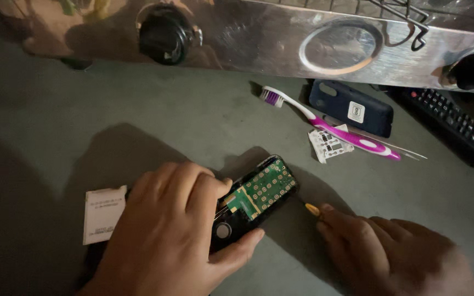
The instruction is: The person removes the back cover of a feature phone, then uses a screwdriver to unscrew and detach internal components including the battery, keypad, and circuit board. The parts are placed on the countertop.
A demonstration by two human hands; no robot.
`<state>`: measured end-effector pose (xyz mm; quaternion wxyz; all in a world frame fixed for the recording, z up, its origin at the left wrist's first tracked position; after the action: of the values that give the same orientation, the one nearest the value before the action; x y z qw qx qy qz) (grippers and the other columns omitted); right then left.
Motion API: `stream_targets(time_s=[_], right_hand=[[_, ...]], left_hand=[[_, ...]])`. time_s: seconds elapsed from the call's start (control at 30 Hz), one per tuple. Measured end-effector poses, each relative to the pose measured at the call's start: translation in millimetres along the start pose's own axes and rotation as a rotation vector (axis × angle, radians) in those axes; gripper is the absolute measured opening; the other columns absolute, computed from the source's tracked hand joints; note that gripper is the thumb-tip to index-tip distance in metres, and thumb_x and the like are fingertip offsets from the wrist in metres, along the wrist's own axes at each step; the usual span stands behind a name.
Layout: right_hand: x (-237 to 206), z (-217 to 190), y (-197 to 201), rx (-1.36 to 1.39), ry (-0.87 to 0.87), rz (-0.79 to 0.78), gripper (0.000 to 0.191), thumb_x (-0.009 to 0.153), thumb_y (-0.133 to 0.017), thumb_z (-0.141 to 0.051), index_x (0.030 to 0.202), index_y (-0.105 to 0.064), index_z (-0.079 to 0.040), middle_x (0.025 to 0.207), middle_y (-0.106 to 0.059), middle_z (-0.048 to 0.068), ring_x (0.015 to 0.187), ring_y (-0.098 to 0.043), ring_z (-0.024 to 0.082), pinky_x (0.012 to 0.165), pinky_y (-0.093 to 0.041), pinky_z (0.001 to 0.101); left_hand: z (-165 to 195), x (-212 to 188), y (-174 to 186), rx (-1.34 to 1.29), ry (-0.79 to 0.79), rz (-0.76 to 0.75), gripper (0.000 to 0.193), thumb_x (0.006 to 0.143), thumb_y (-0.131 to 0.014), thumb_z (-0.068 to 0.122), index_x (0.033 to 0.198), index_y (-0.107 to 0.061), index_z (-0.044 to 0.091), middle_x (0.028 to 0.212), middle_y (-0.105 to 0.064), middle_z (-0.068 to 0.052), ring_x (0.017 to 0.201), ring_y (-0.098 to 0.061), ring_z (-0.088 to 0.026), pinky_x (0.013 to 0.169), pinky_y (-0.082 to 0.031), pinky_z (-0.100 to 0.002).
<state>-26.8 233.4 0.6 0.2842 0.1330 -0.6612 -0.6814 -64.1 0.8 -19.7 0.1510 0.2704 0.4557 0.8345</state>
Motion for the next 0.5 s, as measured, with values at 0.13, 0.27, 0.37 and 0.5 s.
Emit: stream_targets(time_s=[0.13, 0.27, 0.37, 0.5], right_hand=[[0.4, -0.4, -7.6, 0.025, 0.057, -0.03, 0.031, 0.091, -0.078, -0.031, 0.103, -0.071, -0.004, 0.077, -0.077, 0.009, 0.067, -0.076, 0.022, 0.055, -0.059, 0.036], [2.5, 7.5, -11.6, 0.1, 0.052, -0.027, 0.028, 0.095, -0.077, -0.031, 0.106, -0.071, -0.006, 0.069, -0.073, 0.007, 0.056, -0.072, 0.021, 0.048, -0.054, 0.0377], [2.2, 25.8, -23.7, 0.192, -0.174, -0.21, 0.032, 0.087, -0.077, -0.039, 0.111, -0.074, -0.017, 0.057, -0.071, 0.001, 0.048, -0.071, 0.018, 0.046, -0.053, 0.0391], [6.8, 35.8, -23.9, 0.469, -0.27, -0.201, 0.026, 0.091, -0.074, -0.032, 0.113, -0.074, -0.019, 0.056, -0.072, 0.001, 0.045, -0.072, 0.016, 0.043, -0.052, 0.0372]], left_hand=[[3.8, -0.5, -1.7, 0.03, -0.048, -0.002, 0.07, 0.087, -0.078, 0.058, 0.115, -0.061, -0.004, 0.105, -0.056, -0.02, 0.102, -0.058, -0.037, 0.091, -0.047, -0.056], [4.2, -0.6, -1.4, -0.007, -0.053, 0.016, 0.068, 0.087, -0.078, 0.056, 0.115, -0.061, -0.004, 0.106, -0.056, -0.021, 0.101, -0.058, -0.038, 0.089, -0.047, -0.057], [4.6, -1.4, 0.1, -0.009, -0.049, 0.03, 0.067, 0.087, -0.077, 0.055, 0.116, -0.061, -0.004, 0.106, -0.057, -0.02, 0.102, -0.058, -0.037, 0.091, -0.047, -0.057], [4.5, -0.7, -0.5, -0.01, -0.063, 0.015, 0.069, 0.089, -0.077, 0.057, 0.117, -0.06, -0.004, 0.107, -0.057, -0.019, 0.104, -0.059, -0.036, 0.091, -0.047, -0.056]])
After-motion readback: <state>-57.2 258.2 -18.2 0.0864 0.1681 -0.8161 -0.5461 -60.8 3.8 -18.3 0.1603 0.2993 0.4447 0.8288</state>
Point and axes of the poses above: each hand's wrist, its own x-axis towards the middle knuckle, its own y-axis out of the back of the hand, z = x × y, the point moved 6 cm from there along x, towards the middle knuckle
